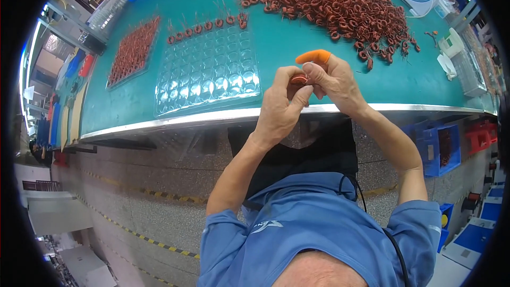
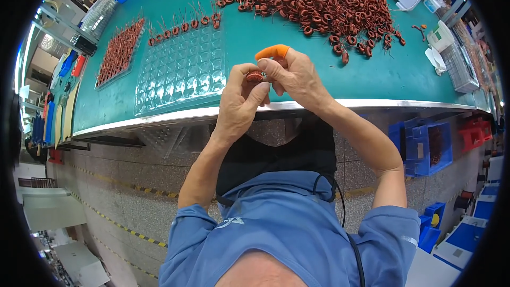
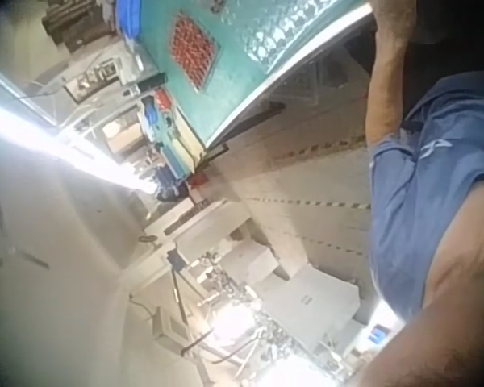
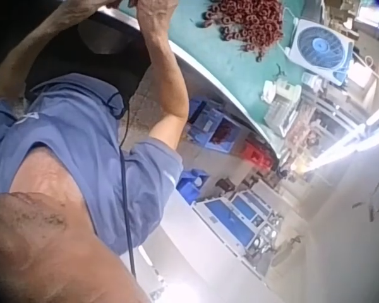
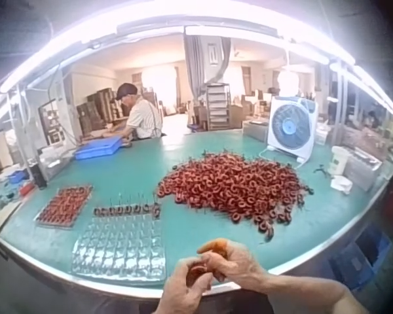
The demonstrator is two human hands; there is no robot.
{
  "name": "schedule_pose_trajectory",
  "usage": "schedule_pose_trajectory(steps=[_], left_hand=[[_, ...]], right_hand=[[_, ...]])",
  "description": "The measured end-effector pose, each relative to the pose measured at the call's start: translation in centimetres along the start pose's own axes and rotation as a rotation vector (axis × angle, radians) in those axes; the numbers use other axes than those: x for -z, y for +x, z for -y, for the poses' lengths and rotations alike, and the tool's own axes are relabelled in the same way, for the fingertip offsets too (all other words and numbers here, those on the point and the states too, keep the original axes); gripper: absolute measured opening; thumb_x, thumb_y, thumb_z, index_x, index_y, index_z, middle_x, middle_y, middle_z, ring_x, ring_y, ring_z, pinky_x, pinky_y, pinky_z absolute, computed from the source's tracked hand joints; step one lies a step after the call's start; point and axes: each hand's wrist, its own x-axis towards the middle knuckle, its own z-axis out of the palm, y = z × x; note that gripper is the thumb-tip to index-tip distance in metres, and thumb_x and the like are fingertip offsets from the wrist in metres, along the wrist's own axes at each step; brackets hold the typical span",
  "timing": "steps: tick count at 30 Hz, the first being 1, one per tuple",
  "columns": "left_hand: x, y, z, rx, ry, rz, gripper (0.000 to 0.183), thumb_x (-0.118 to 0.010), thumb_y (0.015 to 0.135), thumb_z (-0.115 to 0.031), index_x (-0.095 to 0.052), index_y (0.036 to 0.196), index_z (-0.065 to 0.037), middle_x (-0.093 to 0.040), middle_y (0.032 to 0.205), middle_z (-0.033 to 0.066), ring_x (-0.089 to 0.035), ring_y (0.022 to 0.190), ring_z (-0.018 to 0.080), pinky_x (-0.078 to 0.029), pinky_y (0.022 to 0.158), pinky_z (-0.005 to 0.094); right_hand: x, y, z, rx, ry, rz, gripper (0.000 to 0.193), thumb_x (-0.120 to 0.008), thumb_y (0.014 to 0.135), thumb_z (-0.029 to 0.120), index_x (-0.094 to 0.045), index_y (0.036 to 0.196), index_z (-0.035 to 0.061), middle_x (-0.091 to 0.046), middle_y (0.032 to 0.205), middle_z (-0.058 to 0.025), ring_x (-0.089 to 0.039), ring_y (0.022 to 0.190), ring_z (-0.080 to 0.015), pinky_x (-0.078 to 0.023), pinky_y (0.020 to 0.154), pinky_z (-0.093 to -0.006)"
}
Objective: Assembling and organizing small copper wire coils into a plastic tray.
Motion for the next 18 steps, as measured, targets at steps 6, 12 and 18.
schedule_pose_trajectory(steps=[6, 12, 18], left_hand=[[-0.1, -0.1, -1.2, -0.149, 0.183, -0.021, 0.028, -0.063, 0.093, -0.011, -0.05, 0.117, -0.002, -0.066, 0.096, 0.011, -0.068, 0.09, 0.0166, -0.054, 0.073, 0.0269], [-0.1, 0.2, -1.3, -0.117, 0.189, -0.021, 0.027, -0.064, 0.091, -0.006, -0.053, 0.115, -0.003, -0.066, 0.088, 0.0136, -0.068, 0.081, 0.021, -0.055, 0.07, 0.0313], [-0.3, 0.0, -2.2, 0.03, 0.121, -0.02, 0.025, -0.064, 0.09, -0.006, -0.055, 0.114, -0.005, -0.066, 0.085, 0.0147, -0.067, 0.075, 0.0236, -0.052, 0.064, 0.0337]], right_hand=[[-0.4, -0.5, -1.2, -0.044, 0.124, -0.013, 0.036, -0.056, 0.099, 0.034, -0.066, 0.104, -0.0001, -0.064, 0.078, 0.0001, -0.053, 0.064, -0.0044, -0.042, 0.056, -0.0185], [-1.3, -0.9, -1.5, -0.047, 0.261, -0.096, 0.033, -0.057, 0.098, 0.032, -0.068, 0.101, 0.0001, -0.063, 0.081, -0.0012, -0.053, 0.07, -0.0062, -0.046, 0.066, -0.0218], [-1.2, -1.7, -1.4, -0.051, 0.33, -0.124, 0.032, -0.057, 0.098, 0.028, -0.067, 0.103, -0.0018, -0.065, 0.088, -0.0035, -0.056, 0.073, -0.0081, -0.048, 0.07, -0.0235]])
